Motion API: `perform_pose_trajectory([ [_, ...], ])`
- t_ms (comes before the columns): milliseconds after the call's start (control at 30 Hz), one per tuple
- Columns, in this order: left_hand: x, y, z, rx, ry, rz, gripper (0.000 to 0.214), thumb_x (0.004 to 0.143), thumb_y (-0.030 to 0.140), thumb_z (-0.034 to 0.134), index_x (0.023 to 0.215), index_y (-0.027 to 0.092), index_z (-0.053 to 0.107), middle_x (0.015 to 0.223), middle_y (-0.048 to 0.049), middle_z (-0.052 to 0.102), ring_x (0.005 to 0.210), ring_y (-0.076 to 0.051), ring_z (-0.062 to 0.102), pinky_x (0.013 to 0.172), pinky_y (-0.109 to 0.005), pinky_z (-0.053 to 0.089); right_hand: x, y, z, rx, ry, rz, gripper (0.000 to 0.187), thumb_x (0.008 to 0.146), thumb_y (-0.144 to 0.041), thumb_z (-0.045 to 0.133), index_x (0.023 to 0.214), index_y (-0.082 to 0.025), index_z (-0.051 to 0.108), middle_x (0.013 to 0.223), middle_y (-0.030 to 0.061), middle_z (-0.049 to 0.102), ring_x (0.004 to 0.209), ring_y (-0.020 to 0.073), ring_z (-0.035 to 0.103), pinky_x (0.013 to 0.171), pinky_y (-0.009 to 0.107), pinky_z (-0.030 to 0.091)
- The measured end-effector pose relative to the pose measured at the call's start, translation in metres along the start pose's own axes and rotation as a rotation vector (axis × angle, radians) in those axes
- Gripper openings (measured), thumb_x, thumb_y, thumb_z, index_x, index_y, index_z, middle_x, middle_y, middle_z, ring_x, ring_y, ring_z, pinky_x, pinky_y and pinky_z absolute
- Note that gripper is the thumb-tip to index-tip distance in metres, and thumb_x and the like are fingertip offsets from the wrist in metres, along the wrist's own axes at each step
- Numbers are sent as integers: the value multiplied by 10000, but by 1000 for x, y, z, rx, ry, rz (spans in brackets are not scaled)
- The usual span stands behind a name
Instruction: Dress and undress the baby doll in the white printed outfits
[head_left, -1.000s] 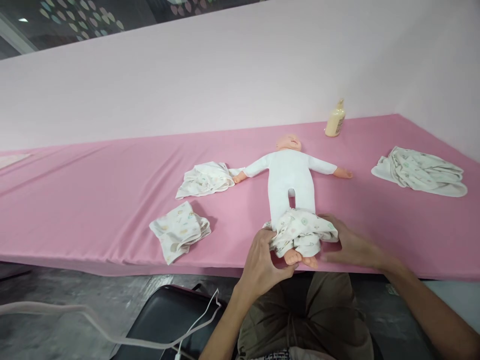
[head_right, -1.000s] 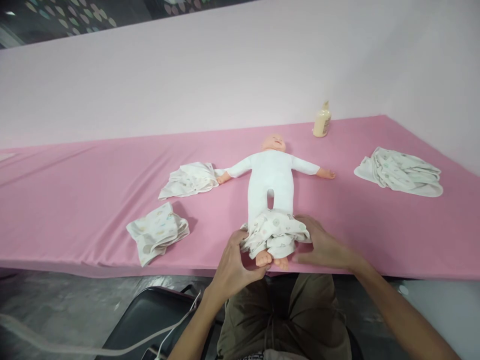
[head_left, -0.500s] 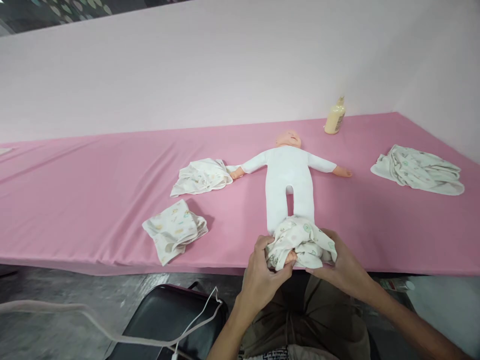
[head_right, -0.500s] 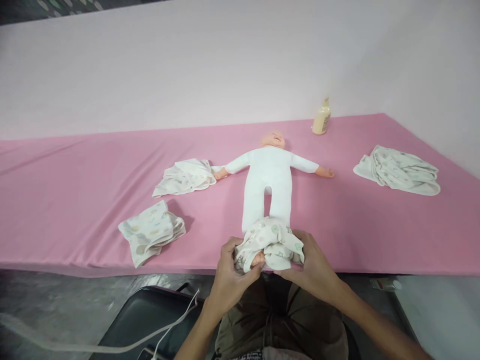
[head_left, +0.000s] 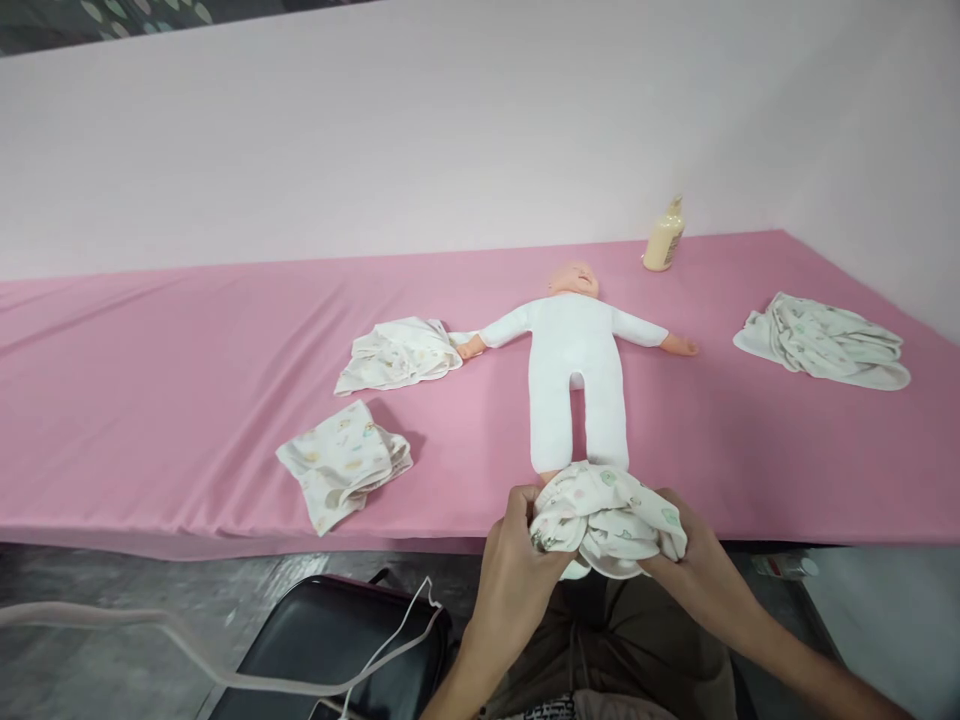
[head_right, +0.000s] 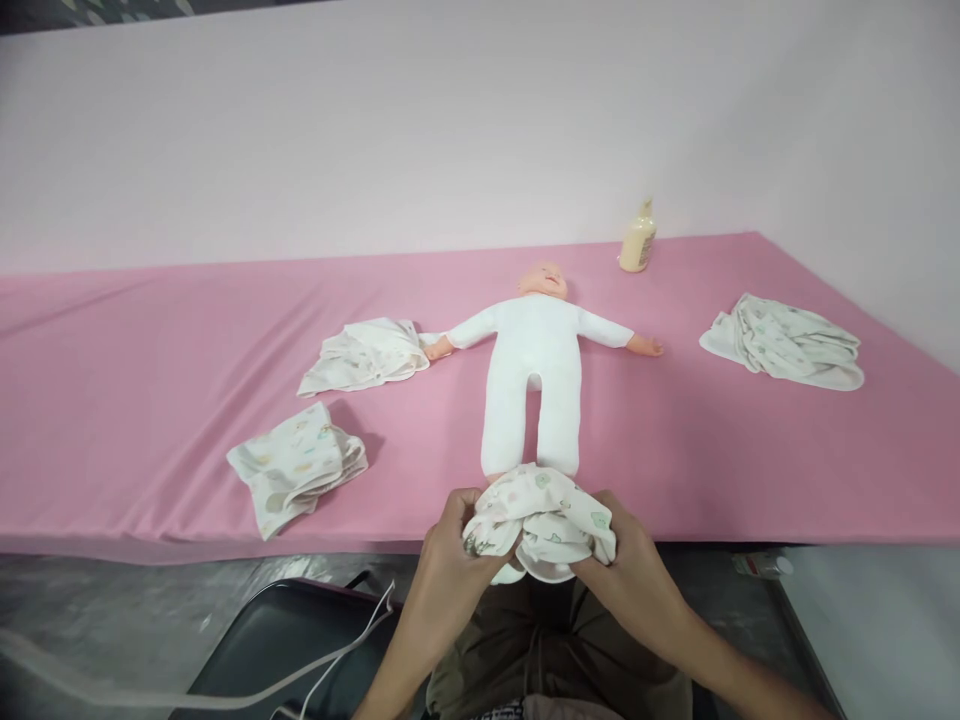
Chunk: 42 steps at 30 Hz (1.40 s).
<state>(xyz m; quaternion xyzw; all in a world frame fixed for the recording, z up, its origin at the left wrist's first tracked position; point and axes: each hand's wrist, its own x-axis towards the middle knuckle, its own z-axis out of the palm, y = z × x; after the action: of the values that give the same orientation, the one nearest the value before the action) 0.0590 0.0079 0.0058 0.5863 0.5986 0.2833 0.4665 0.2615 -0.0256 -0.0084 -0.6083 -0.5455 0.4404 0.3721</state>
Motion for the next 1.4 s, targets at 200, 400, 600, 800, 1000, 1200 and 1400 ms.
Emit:
perform_pose_trajectory([
  [200, -5, -13, 10, 13, 75, -39, 256, 787, 395, 654, 929, 243, 504, 844, -3, 667, 763, -182, 624, 661, -273, 477, -6, 2, 10, 77, 74, -74, 216, 812, -264, 608, 1019, -210, 581, 1121, 56, 609, 939, 195, 602, 815, 295, 504],
  [400, -8, -16, 12, -17, 61, -118, 289, 784, 422, 640, 928, 237, 472, 861, -11, 665, 768, -179, 624, 655, -256, 460, -8, 1, 15, 105, 72, 37, 151, 783, -249, 564, 923, -198, 583, 823, 8, 628, 760, 178, 559, 673, 274, 473],
  [600, -13, -8, 10, 47, 74, -157, 235, 813, 348, 589, 1005, 244, 503, 925, -8, 686, 812, -174, 625, 691, -243, 444, -10, -2, 19, 95, 139, 100, 115, 752, -245, 556, 851, -186, 561, 725, -20, 571, 651, 140, 478, 569, 245, 417],
  [800, -16, -12, 12, 13, 29, -125, 189, 826, 261, 539, 1008, 239, 490, 950, -14, 683, 846, -179, 627, 726, -245, 435, -14, 2, 25, 170, 111, 85, 211, 772, -211, 560, 980, -179, 570, 874, 17, 640, 755, 158, 554, 672, 268, 469],
  [1000, -16, -16, 4, -74, -36, -52, 178, 802, 289, 615, 903, 208, 492, 810, 6, 597, 753, -150, 549, 673, -218, 409, -16, 4, 12, 198, -35, 45, 240, 787, -219, 609, 1021, -192, 566, 912, 19, 626, 792, 161, 560, 705, 272, 474],
  [1200, -8, -13, -51, -350, -544, 62, 547, 587, 268, 857, 984, 195, 488, 874, 7, 569, 773, -115, 532, 688, -193, 420, -10, -11, -49, 263, -401, 2, 404, 727, -253, 764, 1080, -224, 570, 960, 16, 600, 819, 155, 594, 678, 241, 488],
  [1400, 38, 55, -97, -324, -905, 561, 782, 487, 465, 899, 1148, 198, 578, 965, -80, 616, 907, -241, 609, 775, -329, 504, 19, -72, -124, 161, -497, -431, 684, 676, -407, 816, 1298, -318, 545, 1247, 56, 583, 1081, 230, 622, 869, 338, 523],
])
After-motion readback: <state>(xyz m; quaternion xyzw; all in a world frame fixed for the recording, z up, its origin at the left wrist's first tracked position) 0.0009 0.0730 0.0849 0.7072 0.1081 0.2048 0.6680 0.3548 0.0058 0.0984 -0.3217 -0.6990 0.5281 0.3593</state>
